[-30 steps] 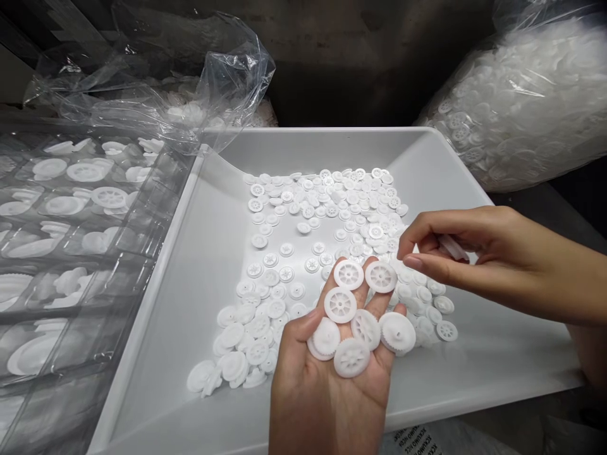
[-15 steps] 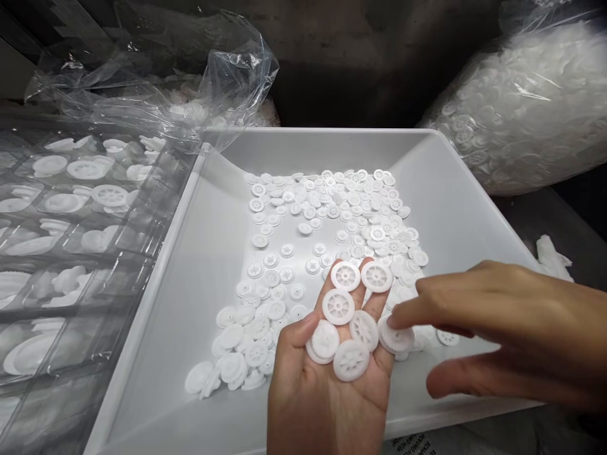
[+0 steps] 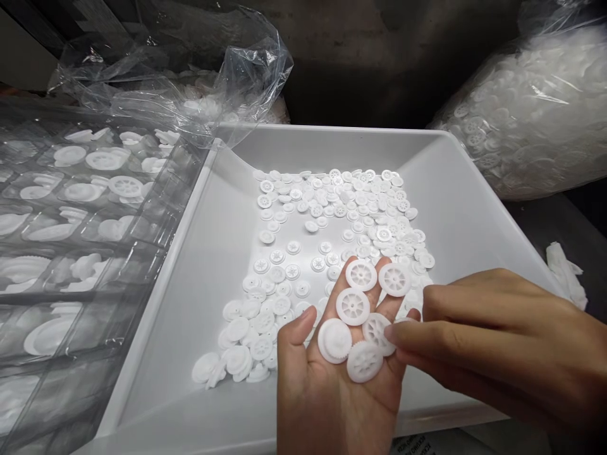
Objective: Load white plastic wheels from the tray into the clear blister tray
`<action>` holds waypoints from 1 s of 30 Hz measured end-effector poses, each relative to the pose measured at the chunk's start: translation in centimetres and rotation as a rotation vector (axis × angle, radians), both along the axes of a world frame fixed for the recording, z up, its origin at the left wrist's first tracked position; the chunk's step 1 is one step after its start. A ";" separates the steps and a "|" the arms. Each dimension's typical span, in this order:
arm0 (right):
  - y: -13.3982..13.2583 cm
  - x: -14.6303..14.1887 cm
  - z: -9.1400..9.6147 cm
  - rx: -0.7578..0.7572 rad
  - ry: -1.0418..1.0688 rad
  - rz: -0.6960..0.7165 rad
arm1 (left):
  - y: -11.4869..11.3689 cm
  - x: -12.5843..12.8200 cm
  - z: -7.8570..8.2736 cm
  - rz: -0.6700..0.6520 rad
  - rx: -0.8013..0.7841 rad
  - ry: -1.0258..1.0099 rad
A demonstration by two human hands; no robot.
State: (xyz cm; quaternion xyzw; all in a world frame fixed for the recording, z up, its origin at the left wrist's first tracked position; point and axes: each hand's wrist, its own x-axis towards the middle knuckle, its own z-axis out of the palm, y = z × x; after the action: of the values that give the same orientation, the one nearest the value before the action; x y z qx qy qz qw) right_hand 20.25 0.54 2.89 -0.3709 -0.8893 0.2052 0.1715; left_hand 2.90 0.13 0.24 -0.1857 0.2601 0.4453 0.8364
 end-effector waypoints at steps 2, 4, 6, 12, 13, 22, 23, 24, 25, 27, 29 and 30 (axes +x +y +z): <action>-0.1 0.0 0.0 0.018 -0.029 0.014 | -0.1 0.1 -0.2 0.012 0.017 -0.021; -0.1 0.2 0.0 0.050 -0.060 0.013 | -0.1 0.1 -0.1 0.010 0.004 -0.008; -0.1 0.4 -0.2 0.076 -0.079 0.018 | 0.0 0.1 0.0 0.004 -0.003 0.011; 0.0 0.9 -0.6 0.076 -0.110 0.033 | 0.0 0.1 -0.2 0.000 -0.003 0.031; 0.0 1.0 -0.6 0.073 -0.108 0.053 | -0.1 0.1 -0.3 0.011 0.007 0.022; 0.5 1.1 -0.6 -0.002 -0.043 0.066 | 0.2 0.1 0.2 -0.025 -0.012 0.084; 0.5 1.0 -0.6 -0.002 -0.029 0.055 | 0.2 0.1 0.3 -0.025 -0.019 0.089; 0.5 1.0 -0.7 -0.001 -0.019 0.038 | 0.3 0.1 0.3 -0.024 -0.027 0.093; 0.6 0.8 -0.7 0.003 -0.007 0.021 | 0.3 0.1 0.4 -0.021 -0.037 0.093; 0.6 0.5 -0.7 0.016 0.021 -0.011 | 0.3 0.1 0.5 -0.020 -0.060 0.082; 0.7 0.1 -0.7 0.027 0.040 -0.030 | 0.4 0.0 0.5 -0.020 -0.075 0.065; 0.7 -0.1 -0.7 0.032 0.046 -0.036 | 0.4 0.0 0.5 -0.022 -0.075 0.060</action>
State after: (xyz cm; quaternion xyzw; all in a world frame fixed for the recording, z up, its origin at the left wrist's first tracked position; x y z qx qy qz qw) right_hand 20.19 1.24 2.16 -0.3794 -0.8815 0.1962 0.2015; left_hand 2.90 0.49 0.76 -0.2006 0.3036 0.4314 0.8255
